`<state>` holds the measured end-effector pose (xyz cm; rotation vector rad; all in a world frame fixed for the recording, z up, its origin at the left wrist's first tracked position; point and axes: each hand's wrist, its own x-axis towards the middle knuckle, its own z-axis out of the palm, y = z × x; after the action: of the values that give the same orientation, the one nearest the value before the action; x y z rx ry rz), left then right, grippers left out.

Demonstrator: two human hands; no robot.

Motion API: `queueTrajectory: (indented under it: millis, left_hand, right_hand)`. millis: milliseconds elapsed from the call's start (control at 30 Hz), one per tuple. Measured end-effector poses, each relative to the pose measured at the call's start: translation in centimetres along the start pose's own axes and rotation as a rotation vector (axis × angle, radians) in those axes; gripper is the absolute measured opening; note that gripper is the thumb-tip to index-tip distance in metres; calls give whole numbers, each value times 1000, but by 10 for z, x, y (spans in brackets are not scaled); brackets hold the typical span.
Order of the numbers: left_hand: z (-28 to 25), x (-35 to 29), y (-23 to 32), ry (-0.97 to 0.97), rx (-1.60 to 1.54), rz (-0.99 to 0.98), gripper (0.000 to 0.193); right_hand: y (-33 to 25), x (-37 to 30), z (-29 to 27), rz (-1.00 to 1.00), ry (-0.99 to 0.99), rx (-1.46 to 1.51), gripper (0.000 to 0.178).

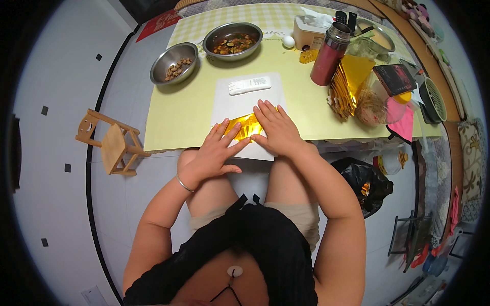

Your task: The person sits on the floor and folds sheets of gold-colored paper into smaller rectangular shapes. They repeatedly pick up a sheet, fold it in half, and then fold the ends inward to create a compact packet, placing the finished items into a pile.

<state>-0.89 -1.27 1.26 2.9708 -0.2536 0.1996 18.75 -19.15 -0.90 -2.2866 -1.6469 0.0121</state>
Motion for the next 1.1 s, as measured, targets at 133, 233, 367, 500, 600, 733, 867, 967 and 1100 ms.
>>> queueTrajectory:
  millis: [133, 233, 367, 500, 600, 733, 867, 967, 1100]
  left_hand:
    - [-6, -7, -8, -1, 34, 119, 80]
    - [4, -10, -13, 296, -291, -75, 77]
    - [-5, -1, -9, 380, -168, -141, 48]
    - [4, 7, -9, 480, -182, -224, 33]
    - [16, 7, -26, 631, -239, -273, 20]
    - [-2, 14, -28, 643, -1339, -804, 5]
    - [2, 13, -33, 716, -1523, -743, 9]
    - [5, 10, -34, 739, -1598, -729, 9]
    - [1, 5, -31, 791, -1736, -750, 9]
  right_hand:
    - [5, 0, -6, -55, -47, 49, 92]
    - [10, -3, -11, -100, -55, 101, 93]
    - [7, -5, -18, -140, 40, 78, 76]
    - [8, -4, -6, -111, 190, 160, 43]
    - [5, -2, -9, 95, 261, 388, 26]
    - [-6, 2, 0, 343, 483, 1184, 16]
    - [-24, 10, -7, 388, 588, 1458, 15]
    - [-28, 8, -5, 365, 630, 1422, 14]
    - [-30, 2, -1, 325, 624, 1301, 17]
